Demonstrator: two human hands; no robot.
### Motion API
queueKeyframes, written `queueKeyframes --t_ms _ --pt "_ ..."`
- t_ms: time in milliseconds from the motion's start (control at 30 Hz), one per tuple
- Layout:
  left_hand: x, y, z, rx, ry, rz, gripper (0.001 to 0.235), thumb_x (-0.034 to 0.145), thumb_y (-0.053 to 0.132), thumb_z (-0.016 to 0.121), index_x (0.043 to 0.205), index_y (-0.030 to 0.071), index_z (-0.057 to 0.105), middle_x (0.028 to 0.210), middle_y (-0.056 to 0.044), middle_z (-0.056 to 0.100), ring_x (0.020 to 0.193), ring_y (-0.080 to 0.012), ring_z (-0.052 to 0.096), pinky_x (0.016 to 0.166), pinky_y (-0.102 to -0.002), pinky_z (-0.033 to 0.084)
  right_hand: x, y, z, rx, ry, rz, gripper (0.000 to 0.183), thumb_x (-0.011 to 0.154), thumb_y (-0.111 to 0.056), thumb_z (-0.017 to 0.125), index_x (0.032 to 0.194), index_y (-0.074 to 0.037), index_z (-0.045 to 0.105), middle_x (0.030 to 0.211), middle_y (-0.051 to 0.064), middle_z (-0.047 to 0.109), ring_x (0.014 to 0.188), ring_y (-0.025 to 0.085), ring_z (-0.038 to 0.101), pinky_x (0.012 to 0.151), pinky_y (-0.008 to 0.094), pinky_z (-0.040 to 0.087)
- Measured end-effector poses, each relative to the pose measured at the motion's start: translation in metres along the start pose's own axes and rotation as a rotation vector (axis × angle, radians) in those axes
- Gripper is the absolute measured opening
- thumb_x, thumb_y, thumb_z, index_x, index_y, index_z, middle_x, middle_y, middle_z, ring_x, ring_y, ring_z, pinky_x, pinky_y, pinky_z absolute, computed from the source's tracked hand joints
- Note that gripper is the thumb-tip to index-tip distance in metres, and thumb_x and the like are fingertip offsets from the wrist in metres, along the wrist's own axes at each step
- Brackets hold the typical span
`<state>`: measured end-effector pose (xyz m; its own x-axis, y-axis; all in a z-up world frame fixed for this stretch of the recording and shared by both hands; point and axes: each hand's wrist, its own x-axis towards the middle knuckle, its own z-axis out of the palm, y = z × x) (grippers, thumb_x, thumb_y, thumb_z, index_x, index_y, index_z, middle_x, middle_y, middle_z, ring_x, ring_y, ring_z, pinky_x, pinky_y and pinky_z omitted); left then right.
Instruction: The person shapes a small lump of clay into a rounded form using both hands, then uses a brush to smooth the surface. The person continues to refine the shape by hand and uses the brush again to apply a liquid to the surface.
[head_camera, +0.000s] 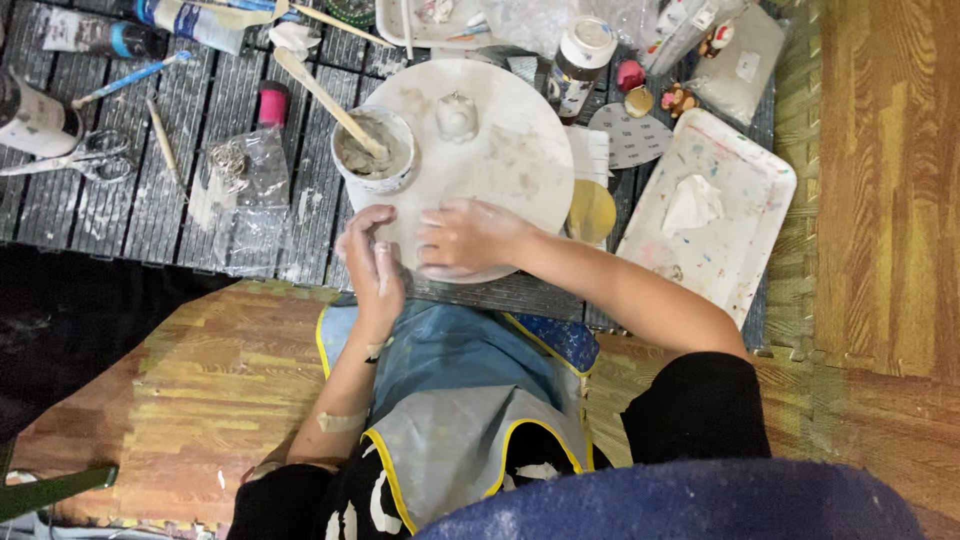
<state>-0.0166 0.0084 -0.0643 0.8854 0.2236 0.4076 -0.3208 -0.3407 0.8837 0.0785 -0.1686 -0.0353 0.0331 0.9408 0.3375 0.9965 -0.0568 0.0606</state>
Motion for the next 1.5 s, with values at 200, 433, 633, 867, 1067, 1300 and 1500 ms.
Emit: queueKeyframes --t_ms 200,433,633,867,1067,1300,1500 --pt "-0.003 -0.008 -0.002 0.105 -0.01 -0.003 0.041 0.109 0.035 0.035 0.127 0.005 0.057 0.125 -0.009 0.064 0.121 -0.0241 0.058 0.114 -0.041 0.025 -0.004 -0.011 0.016 -0.04 0.043 0.217 0.03 0.091 -0.042 0.07 0.075 -0.017 0.066 0.08 0.0 0.063 0.089 0.02 0.066 0.075 0.037 0.054" --pt "-0.003 -0.009 -0.004 0.119 -0.034 0.023 0.037 0.109 0.033 0.039 0.124 0.005 0.057 0.121 -0.009 0.067 0.115 -0.0219 0.061 0.114 -0.043 0.024 -0.013 0.003 0.002 0.253 0.151 0.625 0.033 0.092 -0.026 0.082 0.069 -0.009 0.066 0.07 0.004 0.063 0.07 0.022 0.062 0.065 0.039 0.051" --pt "0.008 -0.012 -0.011 0.097 -0.057 0.014 0.037 0.106 0.032 0.042 0.12 0.003 0.061 0.114 -0.008 0.068 0.108 -0.0235 0.06 0.109 -0.04 0.03 -0.026 0.0 -0.051 0.451 0.252 0.835 0.022 0.091 -0.013 0.071 0.11 -0.004 0.068 0.097 0.013 0.063 0.083 0.025 0.067 0.075 0.038 0.055" --pt "0.007 -0.017 -0.009 0.103 -0.05 0.039 0.036 0.106 0.03 0.041 0.119 0.003 0.061 0.116 -0.011 0.068 0.109 -0.0249 0.062 0.109 -0.041 0.032 -0.053 -0.008 -0.077 0.382 0.212 0.683 0.013 0.088 -0.007 0.065 0.101 -0.006 0.065 0.11 0.008 0.065 0.109 0.031 0.065 0.094 0.041 0.057" --pt "0.008 -0.017 -0.008 0.144 -0.021 0.063 0.036 0.108 0.03 0.04 0.121 0.003 0.06 0.119 -0.012 0.066 0.113 -0.0274 0.059 0.109 -0.041 0.033 -0.044 -0.026 -0.062 0.328 0.152 0.888 0.019 0.084 -0.017 0.074 0.091 -0.004 0.063 0.098 0.013 0.062 0.094 0.032 0.064 0.081 0.042 0.055" --pt "0.012 -0.018 -0.008 0.133 -0.023 0.063 0.032 0.108 0.027 0.041 0.12 0.004 0.06 0.118 -0.011 0.067 0.113 -0.0258 0.06 0.109 -0.04 0.032 -0.042 -0.025 -0.048 0.195 0.183 0.779 0.021 0.084 -0.023 0.078 0.086 -0.007 0.064 0.09 0.01 0.065 0.09 0.03 0.064 0.088 0.043 0.055" --pt "0.007 -0.017 -0.008 0.159 -0.036 0.098 0.023 0.105 0.02 0.05 0.119 0.005 0.059 0.116 -0.009 0.068 0.111 -0.0237 0.061 0.106 -0.04 0.03 -0.055 -0.024 -0.025 0.108 0.231 0.827 0.027 0.088 -0.021 0.08 0.071 -0.009 0.061 0.072 0.007 0.065 0.07 0.028 0.064 0.072 0.04 0.054"
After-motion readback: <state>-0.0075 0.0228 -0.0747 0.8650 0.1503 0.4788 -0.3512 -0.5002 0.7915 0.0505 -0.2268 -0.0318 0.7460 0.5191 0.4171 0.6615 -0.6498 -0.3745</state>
